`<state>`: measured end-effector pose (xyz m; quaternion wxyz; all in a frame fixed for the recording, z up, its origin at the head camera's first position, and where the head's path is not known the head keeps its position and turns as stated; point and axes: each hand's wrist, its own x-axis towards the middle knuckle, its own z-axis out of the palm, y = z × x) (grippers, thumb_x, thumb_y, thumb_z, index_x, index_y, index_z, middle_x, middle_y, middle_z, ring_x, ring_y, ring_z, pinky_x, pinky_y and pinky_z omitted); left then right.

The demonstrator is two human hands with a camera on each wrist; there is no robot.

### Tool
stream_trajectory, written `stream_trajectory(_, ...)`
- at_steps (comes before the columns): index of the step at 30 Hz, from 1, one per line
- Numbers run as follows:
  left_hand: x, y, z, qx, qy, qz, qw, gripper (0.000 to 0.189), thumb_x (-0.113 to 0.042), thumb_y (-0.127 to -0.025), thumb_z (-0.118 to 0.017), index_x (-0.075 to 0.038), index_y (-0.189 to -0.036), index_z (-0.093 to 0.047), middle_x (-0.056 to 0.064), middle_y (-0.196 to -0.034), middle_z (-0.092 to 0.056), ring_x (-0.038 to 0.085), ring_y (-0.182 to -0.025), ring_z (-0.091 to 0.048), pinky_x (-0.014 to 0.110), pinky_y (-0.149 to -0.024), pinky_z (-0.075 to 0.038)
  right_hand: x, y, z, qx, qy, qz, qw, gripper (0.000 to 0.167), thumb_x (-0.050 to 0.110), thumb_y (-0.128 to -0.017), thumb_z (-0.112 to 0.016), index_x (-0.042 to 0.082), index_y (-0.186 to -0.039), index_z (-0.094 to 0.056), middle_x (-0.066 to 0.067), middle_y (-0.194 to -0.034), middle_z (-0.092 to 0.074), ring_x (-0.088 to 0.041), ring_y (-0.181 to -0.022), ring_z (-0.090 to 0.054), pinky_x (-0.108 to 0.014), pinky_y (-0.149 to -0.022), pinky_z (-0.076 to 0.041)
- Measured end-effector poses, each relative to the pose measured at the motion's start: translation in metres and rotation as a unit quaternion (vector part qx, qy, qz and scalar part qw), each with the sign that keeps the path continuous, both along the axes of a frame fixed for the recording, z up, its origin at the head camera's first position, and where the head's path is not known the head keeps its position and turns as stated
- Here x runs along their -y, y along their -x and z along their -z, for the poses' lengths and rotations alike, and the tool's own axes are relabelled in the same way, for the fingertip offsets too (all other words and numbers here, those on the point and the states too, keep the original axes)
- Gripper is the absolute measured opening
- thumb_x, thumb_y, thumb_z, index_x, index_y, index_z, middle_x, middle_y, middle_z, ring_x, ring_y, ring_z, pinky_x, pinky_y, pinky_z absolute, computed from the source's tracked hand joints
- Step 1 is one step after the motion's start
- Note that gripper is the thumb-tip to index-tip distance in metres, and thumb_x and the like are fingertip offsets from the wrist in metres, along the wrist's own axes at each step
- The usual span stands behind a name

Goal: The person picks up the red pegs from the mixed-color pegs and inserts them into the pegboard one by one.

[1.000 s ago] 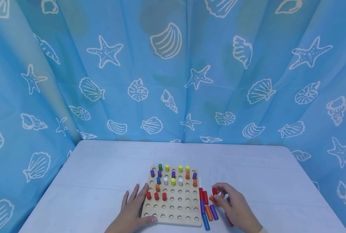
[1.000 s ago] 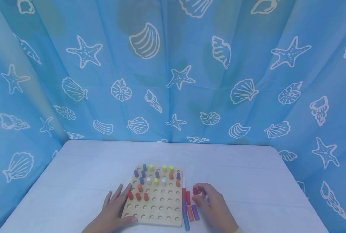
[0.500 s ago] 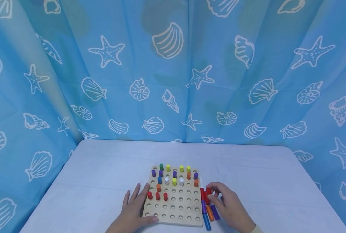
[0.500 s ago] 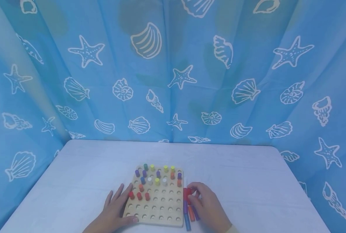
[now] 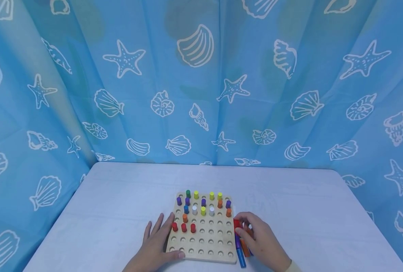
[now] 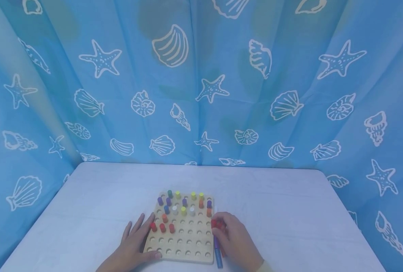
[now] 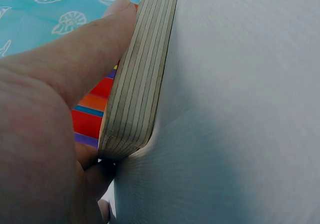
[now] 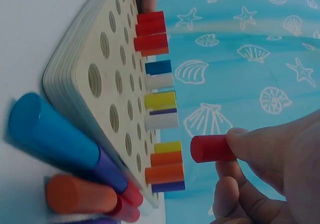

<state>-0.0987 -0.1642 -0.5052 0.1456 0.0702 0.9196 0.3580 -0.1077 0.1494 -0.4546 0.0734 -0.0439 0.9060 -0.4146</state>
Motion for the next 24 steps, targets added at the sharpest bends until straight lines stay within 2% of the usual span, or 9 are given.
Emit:
stream_trajectory(4,-0.002,0.000,0.000,0.002,0.004,-0.002,1.0000,0.122,-0.066,-0.069,-0.081,-0.008,-0.160,-0.024,0.017,-0.162,-0.030,0.042,-0.153,-0.005,0.066,-0.117,0.008,0.004,-0.001,0.000,-0.004,0.009,-0.015,0.9998,0.025,0.016,-0.096,-0.070,0.012,-0.119,-0.062,0.004,-0.090,-0.056,-0.014,-0.078,-0.053,-0.022,-0.064,-0.047)
stream_trajectory(15,0.000,0.002,0.002,-0.002,0.007,0.000,1.0000,0.123,-0.067,-0.068,-0.081,-0.008,-0.160,-0.024,0.017,-0.162,-0.030,0.042,-0.152,-0.006,0.066,-0.117,0.009,0.010,0.001,-0.002,-0.012,0.019,-0.044,0.9988,0.026,0.019,-0.097,-0.069,0.011,-0.120,-0.058,0.003,-0.089,-0.054,-0.013,-0.078,-0.053,-0.023,-0.062,-0.045)
stream_trajectory(22,0.002,0.002,0.005,0.000,0.001,0.005,1.0000,0.122,-0.066,-0.069,-0.080,-0.008,-0.160,-0.023,0.017,-0.163,-0.029,0.043,-0.152,-0.004,0.066,-0.117,0.009,0.013,0.002,0.001,-0.043,0.027,-0.066,0.9965,0.028,0.024,-0.098,-0.068,0.009,-0.121,-0.058,0.005,-0.094,-0.056,-0.010,-0.081,-0.052,-0.024,-0.065,-0.045)
stream_trajectory(24,0.002,0.002,0.005,-0.001,-0.003,0.006,1.0000,0.122,-0.066,-0.070,-0.080,-0.009,-0.161,-0.023,0.017,-0.163,-0.028,0.043,-0.152,-0.004,0.066,-0.117,0.009,0.014,0.002,0.001,-0.044,0.027,-0.070,0.9962,0.029,0.025,-0.098,-0.068,0.009,-0.120,-0.058,0.004,-0.090,-0.055,-0.010,-0.077,-0.051,-0.024,-0.063,-0.045)
